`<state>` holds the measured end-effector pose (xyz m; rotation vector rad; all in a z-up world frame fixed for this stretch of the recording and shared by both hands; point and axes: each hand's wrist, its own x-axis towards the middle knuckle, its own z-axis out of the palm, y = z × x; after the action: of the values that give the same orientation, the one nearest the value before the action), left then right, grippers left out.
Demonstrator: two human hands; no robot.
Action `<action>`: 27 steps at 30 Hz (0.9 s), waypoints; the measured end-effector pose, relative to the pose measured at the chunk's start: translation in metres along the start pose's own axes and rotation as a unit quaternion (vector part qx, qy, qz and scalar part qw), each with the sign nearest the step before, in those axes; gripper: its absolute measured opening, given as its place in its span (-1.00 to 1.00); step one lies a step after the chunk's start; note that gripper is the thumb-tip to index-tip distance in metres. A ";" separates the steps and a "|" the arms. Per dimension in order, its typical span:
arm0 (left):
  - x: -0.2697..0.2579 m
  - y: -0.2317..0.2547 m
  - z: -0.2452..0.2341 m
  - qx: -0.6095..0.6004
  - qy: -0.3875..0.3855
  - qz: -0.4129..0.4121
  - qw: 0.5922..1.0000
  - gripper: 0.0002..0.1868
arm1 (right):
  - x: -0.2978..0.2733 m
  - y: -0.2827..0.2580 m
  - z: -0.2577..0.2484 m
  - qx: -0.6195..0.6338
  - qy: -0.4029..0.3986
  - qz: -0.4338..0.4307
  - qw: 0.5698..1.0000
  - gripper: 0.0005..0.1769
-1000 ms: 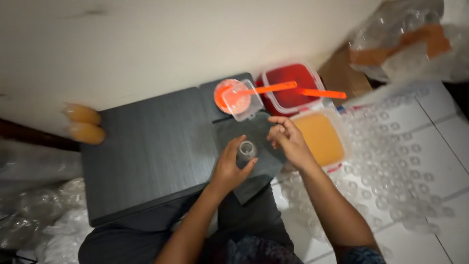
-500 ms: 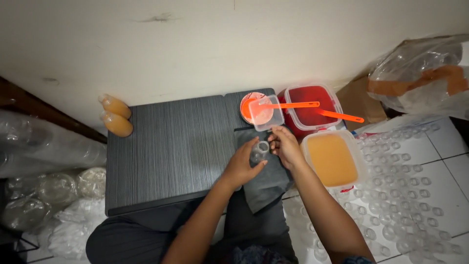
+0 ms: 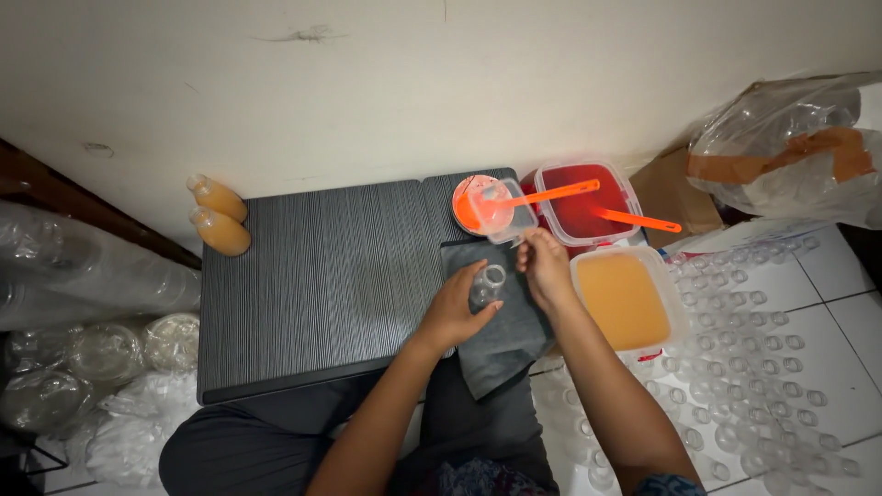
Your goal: The person uses a ladle to transfer orange and red liquids from large containers into smaller clear bottles.
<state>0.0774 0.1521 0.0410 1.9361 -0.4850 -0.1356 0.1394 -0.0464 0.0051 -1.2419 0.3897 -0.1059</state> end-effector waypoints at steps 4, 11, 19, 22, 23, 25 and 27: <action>-0.002 0.005 -0.004 -0.015 -0.010 -0.008 1.000 -0.22 | -0.001 -0.017 -0.008 0.036 -0.007 -0.026 0.999 -0.85; -0.001 0.002 -0.002 0.000 0.000 0.011 1.000 -0.25 | -0.033 -0.052 -0.023 0.149 -0.109 -0.045 0.982 -0.83; -0.001 -0.003 -0.001 0.006 0.013 0.046 0.999 -0.28 | -0.023 -0.039 -0.044 0.050 -0.181 -0.050 0.981 -0.82; -0.001 -0.004 0.000 0.006 0.010 0.055 0.998 -0.32 | -0.025 -0.041 -0.036 0.015 -0.169 -0.050 0.984 -0.86; -0.001 -0.002 -0.001 0.002 0.006 0.053 0.999 -0.34 | -0.020 -0.038 -0.037 -0.026 -0.181 -0.061 0.981 -0.84; -0.001 0.000 -0.001 -0.003 0.002 0.051 0.999 -0.36 | -0.017 -0.039 -0.031 -0.068 -0.192 -0.072 0.976 -0.82; 0.000 -0.001 0.000 0.002 0.004 0.055 0.998 -0.36 | -0.020 -0.046 -0.018 -0.088 -0.173 -0.107 0.975 -0.80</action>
<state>0.0780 0.1526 0.0403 1.9091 -0.5860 -0.0559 0.1205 -0.0721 0.0485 -1.4445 -0.0402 -0.0382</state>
